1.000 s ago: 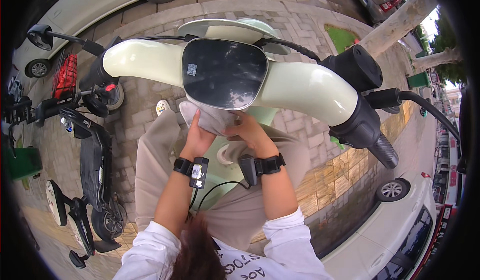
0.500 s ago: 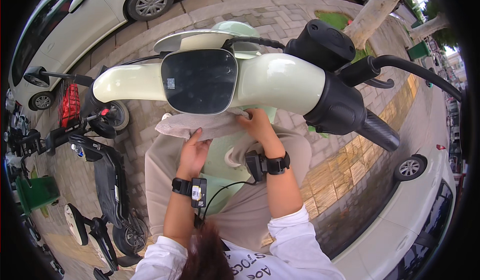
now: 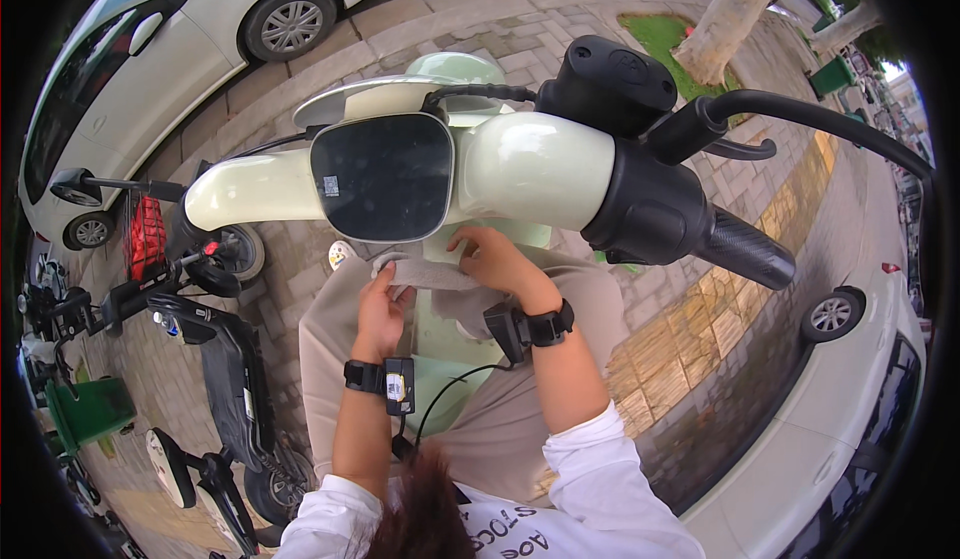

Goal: Wiping down the handlebars and seat of a light green moped with a grey cloth.

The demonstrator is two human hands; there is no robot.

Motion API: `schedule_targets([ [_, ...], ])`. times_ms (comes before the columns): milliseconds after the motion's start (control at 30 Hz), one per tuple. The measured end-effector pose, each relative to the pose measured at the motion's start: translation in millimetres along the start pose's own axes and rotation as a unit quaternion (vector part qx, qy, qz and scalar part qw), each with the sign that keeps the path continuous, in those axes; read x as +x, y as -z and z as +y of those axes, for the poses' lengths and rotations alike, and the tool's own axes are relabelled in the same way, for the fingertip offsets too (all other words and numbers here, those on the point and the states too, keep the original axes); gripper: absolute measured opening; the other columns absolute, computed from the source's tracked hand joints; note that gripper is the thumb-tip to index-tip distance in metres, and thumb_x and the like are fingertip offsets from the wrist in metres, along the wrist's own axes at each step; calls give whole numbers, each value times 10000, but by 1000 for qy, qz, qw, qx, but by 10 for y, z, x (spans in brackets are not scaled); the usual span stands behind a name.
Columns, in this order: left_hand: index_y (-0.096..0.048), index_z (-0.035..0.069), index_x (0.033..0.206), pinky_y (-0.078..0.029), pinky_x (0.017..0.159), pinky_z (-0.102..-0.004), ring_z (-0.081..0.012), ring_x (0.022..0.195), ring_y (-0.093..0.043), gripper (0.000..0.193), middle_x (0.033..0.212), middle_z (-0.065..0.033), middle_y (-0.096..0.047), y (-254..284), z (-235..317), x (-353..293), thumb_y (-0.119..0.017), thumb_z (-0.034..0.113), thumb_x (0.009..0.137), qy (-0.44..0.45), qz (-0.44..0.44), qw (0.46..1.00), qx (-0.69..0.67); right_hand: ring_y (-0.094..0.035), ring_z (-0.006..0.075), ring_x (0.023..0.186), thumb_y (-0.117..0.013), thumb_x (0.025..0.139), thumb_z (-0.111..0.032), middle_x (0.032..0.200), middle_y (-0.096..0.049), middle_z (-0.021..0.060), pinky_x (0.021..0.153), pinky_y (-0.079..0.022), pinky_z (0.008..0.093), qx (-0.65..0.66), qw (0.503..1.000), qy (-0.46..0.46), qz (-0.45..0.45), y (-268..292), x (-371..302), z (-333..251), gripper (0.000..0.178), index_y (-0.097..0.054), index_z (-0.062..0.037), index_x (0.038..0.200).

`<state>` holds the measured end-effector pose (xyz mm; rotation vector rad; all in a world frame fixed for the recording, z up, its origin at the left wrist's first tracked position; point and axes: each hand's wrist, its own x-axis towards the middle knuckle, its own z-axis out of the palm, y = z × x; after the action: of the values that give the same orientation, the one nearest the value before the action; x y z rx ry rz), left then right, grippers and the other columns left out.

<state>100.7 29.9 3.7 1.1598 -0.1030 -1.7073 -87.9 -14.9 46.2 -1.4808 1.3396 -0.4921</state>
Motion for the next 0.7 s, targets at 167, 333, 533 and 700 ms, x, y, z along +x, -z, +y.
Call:
schedule_targets([
  [167,-595,38,854,-358,808,-285,-141,915,-473,155,969,-45,-536,209,34,0,-591,172,775,-196,175,949,172,-573,267,751,-663,646,-230,798,-597,177,687,-431,316,-26,995,-41,-91,3,-64,-162,346,-606,0,898],
  [333,-634,16,769,-396,763,-264,-112,865,-495,119,893,-35,-559,140,189,7,-593,128,774,-443,181,746,464,-577,312,764,-666,649,-286,796,-600,190,684,-437,341,-82,995,3,-50,-32,-5,142,371,-615,-21,904],
  [533,-597,63,716,-437,613,-251,-53,626,-496,70,709,26,-553,2,149,317,-606,112,764,-204,-47,957,203,-559,332,821,-612,699,-230,914,-582,175,720,-439,358,-89,979,17,183,-116,187,382,338,-576,-36,974],
  [700,-580,43,868,-439,620,-263,-90,732,-517,90,853,-16,-568,-256,46,516,-550,56,784,-131,8,977,168,-489,328,968,-554,729,-130,1043,-532,171,814,-385,372,-46,945,112,305,-130,437,584,337,-517,-16,1043],
])
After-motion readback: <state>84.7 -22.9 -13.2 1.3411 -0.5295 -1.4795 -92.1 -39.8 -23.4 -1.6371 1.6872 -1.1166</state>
